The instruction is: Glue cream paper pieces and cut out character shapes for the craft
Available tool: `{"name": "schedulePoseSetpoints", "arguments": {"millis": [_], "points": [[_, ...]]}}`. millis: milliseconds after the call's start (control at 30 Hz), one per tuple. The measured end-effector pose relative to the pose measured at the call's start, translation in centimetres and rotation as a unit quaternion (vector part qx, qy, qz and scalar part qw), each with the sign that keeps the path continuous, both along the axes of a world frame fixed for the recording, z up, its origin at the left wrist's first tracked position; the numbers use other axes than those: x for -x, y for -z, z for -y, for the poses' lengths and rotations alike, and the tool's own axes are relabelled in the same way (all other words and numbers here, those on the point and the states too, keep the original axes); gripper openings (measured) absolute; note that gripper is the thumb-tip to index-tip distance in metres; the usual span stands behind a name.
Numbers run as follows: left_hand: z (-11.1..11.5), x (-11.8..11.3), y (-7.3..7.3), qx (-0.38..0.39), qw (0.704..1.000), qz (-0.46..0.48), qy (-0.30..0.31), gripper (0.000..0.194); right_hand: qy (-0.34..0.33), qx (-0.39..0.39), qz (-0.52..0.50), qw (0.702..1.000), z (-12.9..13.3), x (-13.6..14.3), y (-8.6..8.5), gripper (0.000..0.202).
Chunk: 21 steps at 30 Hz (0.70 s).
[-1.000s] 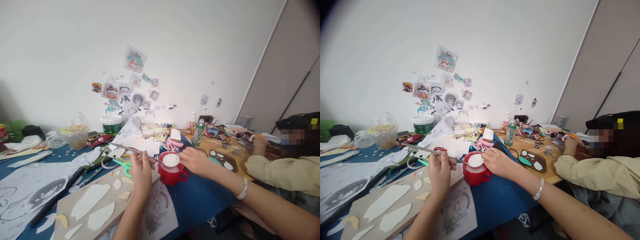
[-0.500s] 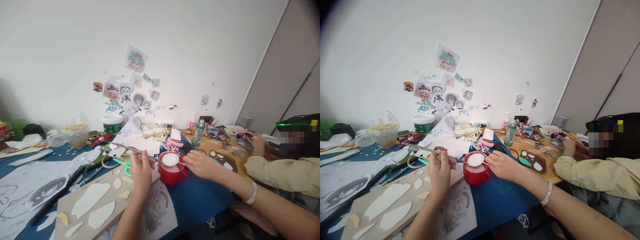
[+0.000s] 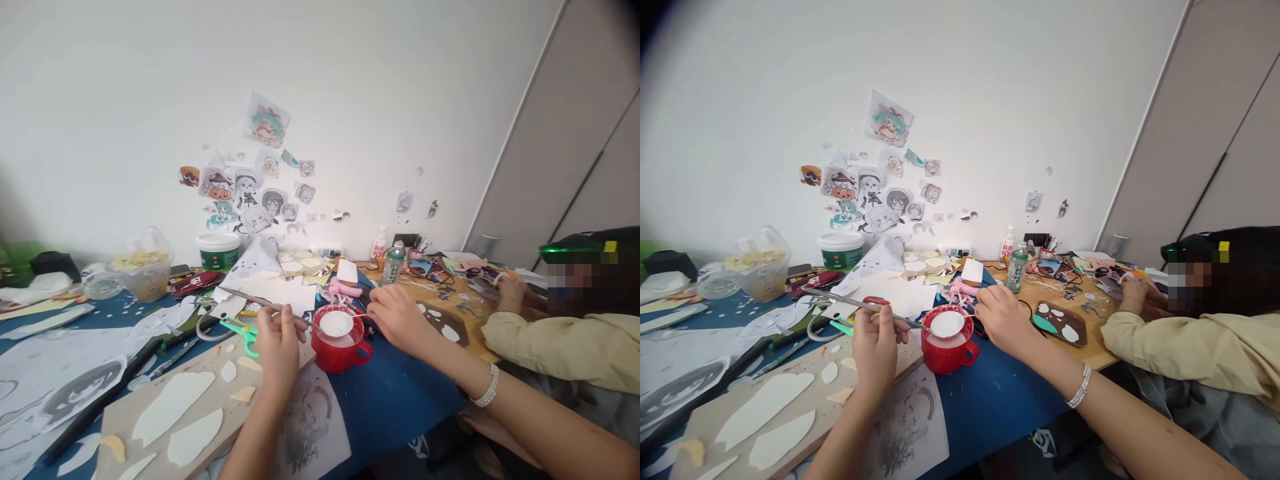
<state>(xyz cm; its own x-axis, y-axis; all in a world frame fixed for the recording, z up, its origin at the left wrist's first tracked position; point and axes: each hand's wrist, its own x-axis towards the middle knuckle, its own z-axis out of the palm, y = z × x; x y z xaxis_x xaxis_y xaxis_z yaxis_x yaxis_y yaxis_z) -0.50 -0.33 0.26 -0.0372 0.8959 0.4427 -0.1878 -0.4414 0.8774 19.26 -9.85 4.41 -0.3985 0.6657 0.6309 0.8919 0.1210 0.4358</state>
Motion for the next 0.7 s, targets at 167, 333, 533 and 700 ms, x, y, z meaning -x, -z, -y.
{"name": "schedulePoseSetpoints", "arguments": {"millis": [167, 333, 533, 700], "points": [[0.0, 0.1, 0.2, -0.016, 1.000, -0.008, -0.011, 0.020, 0.080, 0.109, -0.290, 0.947, -1.6, 0.9, -0.2, 0.019], [-0.1, 0.0, 0.4, -0.027, 1.000, 0.010, -0.010, 0.021, 0.085, 0.231, -0.423, 0.872, -2.7, 0.1, -0.4, 0.018], [0.0, 0.0, 0.4, -0.038, 0.998, 0.041, -0.013, 0.022, 0.085, 0.324, -0.498, 0.800, -2.8, -0.2, -0.7, 0.022], [0.0, 0.0, 0.3, -0.033, 0.997, 0.063, -0.008, 0.023, 0.102, 0.342, -0.545, 0.759, -2.7, -0.3, -1.2, 0.019]]}}
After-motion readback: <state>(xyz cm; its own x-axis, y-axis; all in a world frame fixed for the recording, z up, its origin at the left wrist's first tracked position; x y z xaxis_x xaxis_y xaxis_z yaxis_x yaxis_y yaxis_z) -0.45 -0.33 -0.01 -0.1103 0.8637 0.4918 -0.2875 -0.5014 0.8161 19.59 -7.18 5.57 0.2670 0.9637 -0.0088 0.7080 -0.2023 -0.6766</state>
